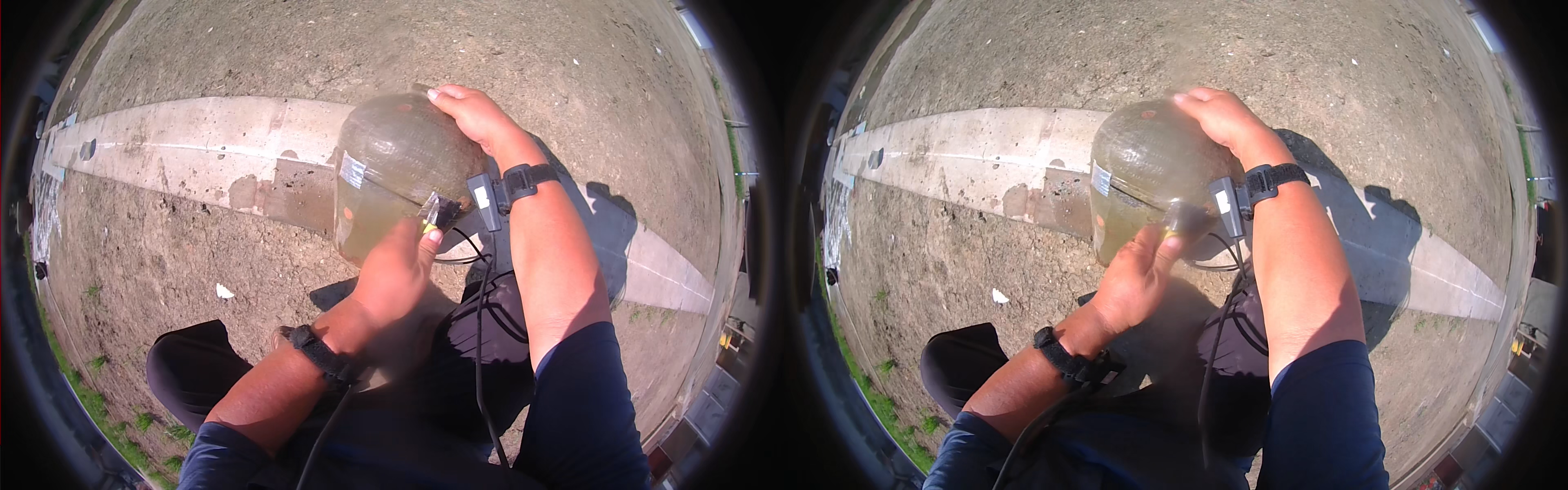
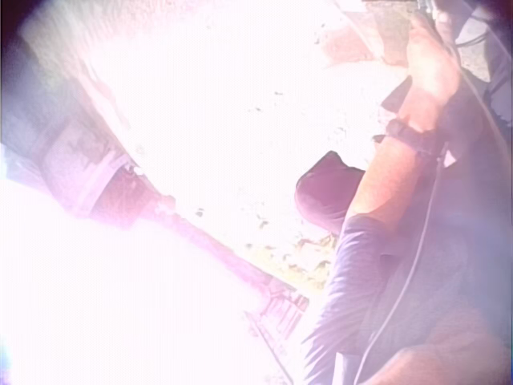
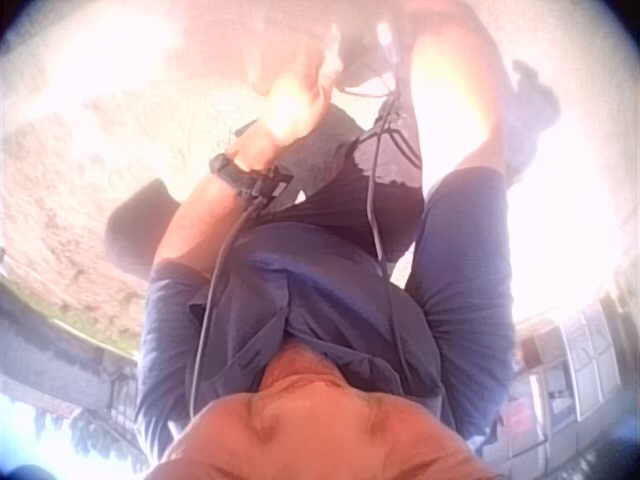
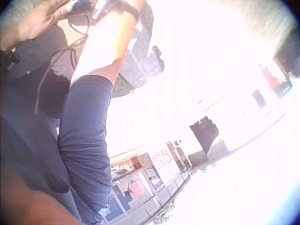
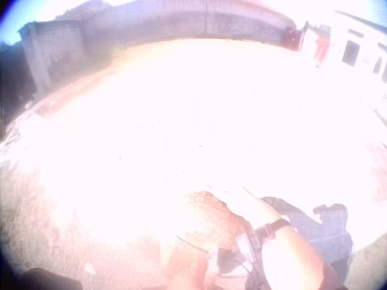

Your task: The person cleans a large clay pot by scraping tape off and then rinsing it with water.

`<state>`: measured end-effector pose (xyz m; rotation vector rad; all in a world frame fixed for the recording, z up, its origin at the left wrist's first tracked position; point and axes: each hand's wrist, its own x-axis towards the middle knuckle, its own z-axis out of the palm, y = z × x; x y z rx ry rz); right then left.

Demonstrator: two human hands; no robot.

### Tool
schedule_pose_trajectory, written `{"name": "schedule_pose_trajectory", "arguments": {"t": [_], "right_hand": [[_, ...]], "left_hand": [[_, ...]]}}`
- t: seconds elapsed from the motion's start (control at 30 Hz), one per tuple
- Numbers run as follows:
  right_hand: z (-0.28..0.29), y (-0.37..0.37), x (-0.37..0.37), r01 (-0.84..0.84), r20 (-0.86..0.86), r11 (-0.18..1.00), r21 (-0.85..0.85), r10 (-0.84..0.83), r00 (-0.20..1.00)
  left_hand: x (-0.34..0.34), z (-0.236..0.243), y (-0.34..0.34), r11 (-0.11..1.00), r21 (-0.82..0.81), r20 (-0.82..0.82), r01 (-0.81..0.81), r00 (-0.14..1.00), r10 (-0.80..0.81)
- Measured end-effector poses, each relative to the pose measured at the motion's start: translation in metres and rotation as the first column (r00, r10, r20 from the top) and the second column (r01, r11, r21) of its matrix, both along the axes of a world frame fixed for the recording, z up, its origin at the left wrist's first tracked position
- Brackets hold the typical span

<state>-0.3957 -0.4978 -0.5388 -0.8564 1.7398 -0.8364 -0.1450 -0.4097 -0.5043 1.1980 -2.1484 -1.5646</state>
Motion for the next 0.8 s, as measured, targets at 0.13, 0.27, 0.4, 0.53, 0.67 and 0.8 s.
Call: {"name": "schedule_pose_trajectory", "arguments": {"t": [0.13,0.27,0.4,0.53,0.67,0.8], "right_hand": [[-0.0026,-0.0001,-0.0014,0.012,-0.005,1.0,-0.004,-0.012,1.0],[-0.0033,-0.002,-0.0017,-0.013,-0.024,1.0,-0.002,0.013,1.0],[-0.0047,-0.0014,-0.0028,-0.012,-0.039,1.0,-0.006,0.011,0.999],[-0.0029,-0.0019,-0.0015,-0.012,-0.011,1.0,-0.014,0.012,1.0],[-0.0016,-0.0011,-0.0013,-0.011,0.011,1.0,-0.008,0.011,1.0],[-0.0013,-0.0007,-0.0021,-0.015,0.011,1.0,-0.001,0.015,1.0]], "left_hand": [[-0.0008,-0.0003,0.0015,1.0,0.02,-0.01,0.0,1.0,0.0],[-0.0015,-0.0002,0.0008,1.0,-0.005,-0.009,-0.007,1.0,0.007],[-0.0022,0.0013,-0.0007,1.0,0.019,0.003,0.001,1.0,-0.001],[-0.0021,-0.0001,-0.0001,1.0,0.028,-0.018,-0.009,1.0,0.01],[-0.003,0.0007,0.0001,1.0,0.023,-0.003,-0.012,1.0,0.012],[-0.0043,0.0021,-0.0008,0.999,0.036,0.003,-0.013,1.0,0.013]]}}
